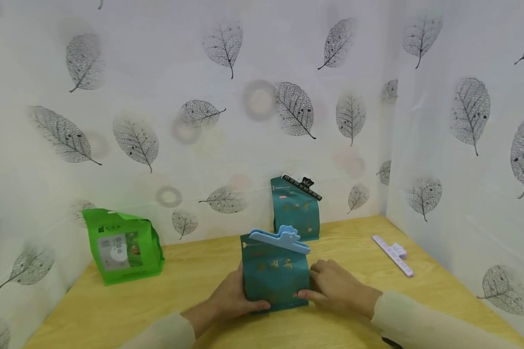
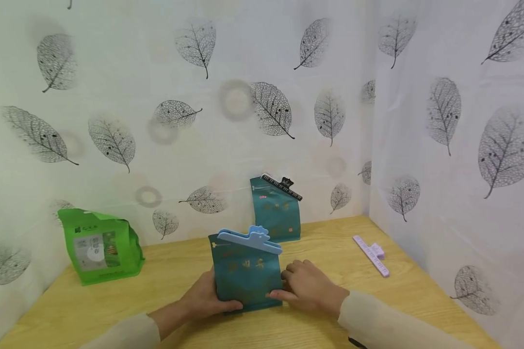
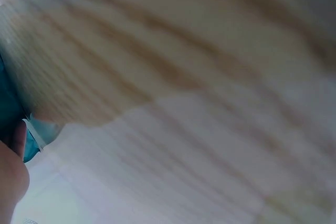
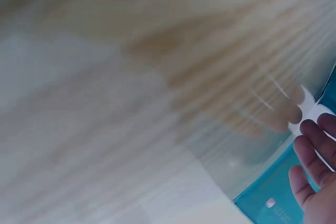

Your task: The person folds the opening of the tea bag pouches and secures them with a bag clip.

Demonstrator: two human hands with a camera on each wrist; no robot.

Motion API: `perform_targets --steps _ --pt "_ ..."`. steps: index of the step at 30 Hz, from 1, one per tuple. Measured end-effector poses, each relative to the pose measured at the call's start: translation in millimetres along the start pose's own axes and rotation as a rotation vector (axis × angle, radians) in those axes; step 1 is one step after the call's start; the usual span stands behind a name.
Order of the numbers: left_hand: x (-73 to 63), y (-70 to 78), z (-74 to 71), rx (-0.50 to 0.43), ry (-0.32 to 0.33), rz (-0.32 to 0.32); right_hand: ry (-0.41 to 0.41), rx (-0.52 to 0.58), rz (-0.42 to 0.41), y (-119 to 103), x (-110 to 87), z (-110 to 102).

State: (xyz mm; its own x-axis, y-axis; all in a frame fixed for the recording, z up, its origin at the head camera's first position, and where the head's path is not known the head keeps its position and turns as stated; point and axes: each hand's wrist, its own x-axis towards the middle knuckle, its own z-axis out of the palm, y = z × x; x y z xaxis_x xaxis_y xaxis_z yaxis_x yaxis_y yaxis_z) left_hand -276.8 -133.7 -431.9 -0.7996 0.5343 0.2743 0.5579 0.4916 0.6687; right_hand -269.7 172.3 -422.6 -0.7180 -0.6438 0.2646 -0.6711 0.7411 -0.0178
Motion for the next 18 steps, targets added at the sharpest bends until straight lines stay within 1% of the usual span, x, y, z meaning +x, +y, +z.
perform_targets --steps 2,6,9,14,18 --pt "-0.6 0.4 -0.5 -0.011 -0.002 -0.008 -0.006 0.024 0.018 3.3 -2.1 -1.7" --pt "-0.8 1.2 -2.8 -0.022 0.006 -0.040 -0.010 0.002 0.010 10.0 -3.8 -4.0" --pt "0.0 1.4 -4.0 -0.027 -0.001 -0.051 -0.003 -0.003 0.008 13.9 -5.7 -5.2" --pt "1.1 0.4 -4.4 -0.040 -0.011 -0.055 0.044 0.032 0.027 18.9 -11.3 -5.8" --pt "1.5 -0.8 -4.0 -0.052 -0.008 -0.072 0.077 0.020 0.041 27.5 -15.6 -5.7"
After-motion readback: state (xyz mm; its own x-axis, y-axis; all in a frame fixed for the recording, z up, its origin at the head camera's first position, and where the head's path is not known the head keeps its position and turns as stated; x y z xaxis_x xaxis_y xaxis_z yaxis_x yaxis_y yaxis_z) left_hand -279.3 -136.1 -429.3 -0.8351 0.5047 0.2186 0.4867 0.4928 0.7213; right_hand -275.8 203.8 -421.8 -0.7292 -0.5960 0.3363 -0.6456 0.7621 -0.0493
